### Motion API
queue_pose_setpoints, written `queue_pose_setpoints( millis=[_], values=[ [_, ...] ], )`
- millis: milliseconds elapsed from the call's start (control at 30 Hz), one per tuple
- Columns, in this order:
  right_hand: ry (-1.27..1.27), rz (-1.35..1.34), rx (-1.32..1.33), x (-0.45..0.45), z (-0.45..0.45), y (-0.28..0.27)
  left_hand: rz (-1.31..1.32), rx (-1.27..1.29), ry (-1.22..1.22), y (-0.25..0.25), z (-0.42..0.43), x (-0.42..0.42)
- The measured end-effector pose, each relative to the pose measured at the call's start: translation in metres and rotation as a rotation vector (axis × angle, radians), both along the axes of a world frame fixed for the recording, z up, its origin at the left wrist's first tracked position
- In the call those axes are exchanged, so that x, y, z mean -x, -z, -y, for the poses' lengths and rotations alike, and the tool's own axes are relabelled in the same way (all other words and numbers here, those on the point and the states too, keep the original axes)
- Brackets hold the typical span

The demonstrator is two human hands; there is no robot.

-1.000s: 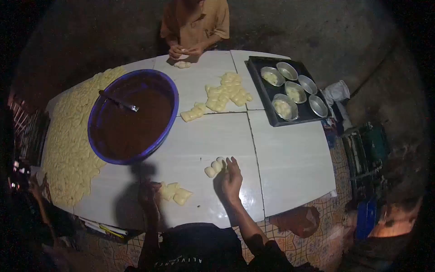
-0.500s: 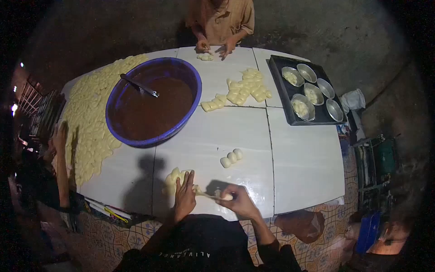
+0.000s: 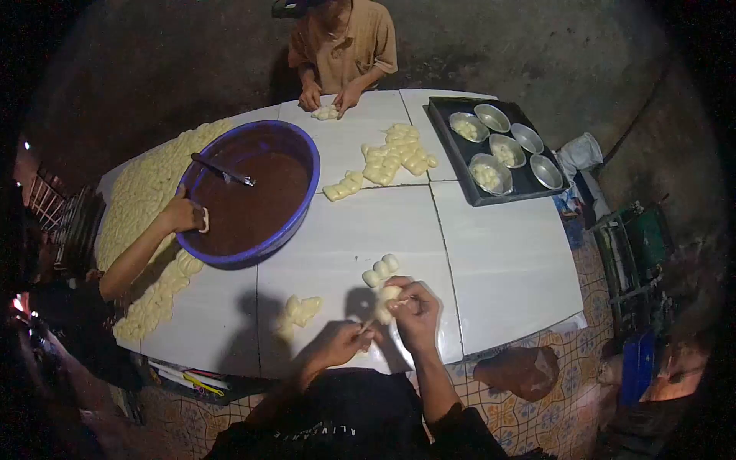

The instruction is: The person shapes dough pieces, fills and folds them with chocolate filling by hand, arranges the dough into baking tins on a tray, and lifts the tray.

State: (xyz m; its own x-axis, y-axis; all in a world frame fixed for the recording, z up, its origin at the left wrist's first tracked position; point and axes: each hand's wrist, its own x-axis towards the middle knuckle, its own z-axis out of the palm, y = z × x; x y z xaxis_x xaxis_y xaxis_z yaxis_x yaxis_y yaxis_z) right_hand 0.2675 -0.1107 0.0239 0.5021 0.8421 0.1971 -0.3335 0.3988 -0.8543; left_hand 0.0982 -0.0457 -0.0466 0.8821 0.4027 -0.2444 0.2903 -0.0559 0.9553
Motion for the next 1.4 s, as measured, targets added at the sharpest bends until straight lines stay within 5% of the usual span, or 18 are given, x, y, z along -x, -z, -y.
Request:
queue_pose_setpoints(
  millis=[67, 133, 200, 267, 300, 400, 467, 500, 633, 733, 867, 967, 1067, 1100, 1133, 1200, 1333, 1400],
  values=[
    [0.191, -0.085, -0.134, -0.034, 0.018, -0.009, 0.212, 0.074, -0.189, -0.020, -0.004, 0.014],
    [0.349, -0.367, -0.314, -0.056, 0.034, -0.034, 0.419, 0.448, -0.430, 0.038, -0.017, 0.040],
    [0.350, -0.221, -0.236, -0.091, 0.047, 0.001, 0.702, 0.856, -0.646, 0.039, -0.025, 0.058],
    [0.196, 0.417, 0.453, -0.103, 0.036, 0.059, 0.743, 0.859, -0.658, 0.010, -0.027, 0.058],
    [0.124, 0.526, 0.672, -0.087, 0.035, 0.092, 0.815, 0.901, -0.643, -0.003, -0.029, 0.049],
    [0.049, 1.010, 0.546, -0.008, 0.017, 0.061, 0.895, 0.900, -0.586, -0.027, -0.033, 0.027],
    [-0.131, 0.587, 0.346, 0.036, -0.006, 0.027, 0.936, 0.812, -0.584, -0.039, -0.026, 0.011],
    [-0.150, 0.655, 0.370, 0.049, -0.014, 0.014, 0.941, 0.843, -0.558, -0.052, -0.021, 0.007],
    [0.057, 0.687, 0.211, 0.045, -0.034, 0.011, 0.793, 0.232, -0.792, -0.061, -0.010, 0.007],
    [0.003, 0.847, 0.170, 0.041, -0.034, -0.018, 0.644, 0.413, -0.717, -0.047, -0.018, 0.025],
    [-0.183, 0.890, 0.153, 0.045, -0.039, 0.009, 0.808, 0.490, -0.787, -0.023, -0.010, 0.020],
    [-0.155, 0.791, 0.131, 0.034, -0.054, 0.001, 0.527, 0.138, -0.821, -0.028, -0.009, 0.021],
    [-0.259, 0.940, 0.011, 0.051, -0.058, -0.004, 0.839, 0.614, -0.689, -0.030, -0.009, 0.017],
    [-0.369, 0.738, -0.002, 0.056, -0.057, 0.009, 0.940, 1.064, -0.816, -0.042, -0.007, 0.016],
    [-0.337, 0.817, -0.074, 0.052, -0.062, 0.018, 1.048, 1.489, -0.568, -0.012, -0.009, 0.026],
    [-0.383, 0.604, 0.017, 0.052, -0.062, 0.019, 0.976, 1.421, -0.646, -0.019, -0.009, 0.024],
    [-0.619, 0.159, 0.053, 0.034, -0.072, 0.050, 1.017, 1.097, -0.159, -0.082, -0.063, 0.015],
    [-0.599, 0.232, 0.119, 0.032, -0.075, 0.051, 1.008, 0.776, -0.514, -0.050, -0.124, 0.025]
  ],
)
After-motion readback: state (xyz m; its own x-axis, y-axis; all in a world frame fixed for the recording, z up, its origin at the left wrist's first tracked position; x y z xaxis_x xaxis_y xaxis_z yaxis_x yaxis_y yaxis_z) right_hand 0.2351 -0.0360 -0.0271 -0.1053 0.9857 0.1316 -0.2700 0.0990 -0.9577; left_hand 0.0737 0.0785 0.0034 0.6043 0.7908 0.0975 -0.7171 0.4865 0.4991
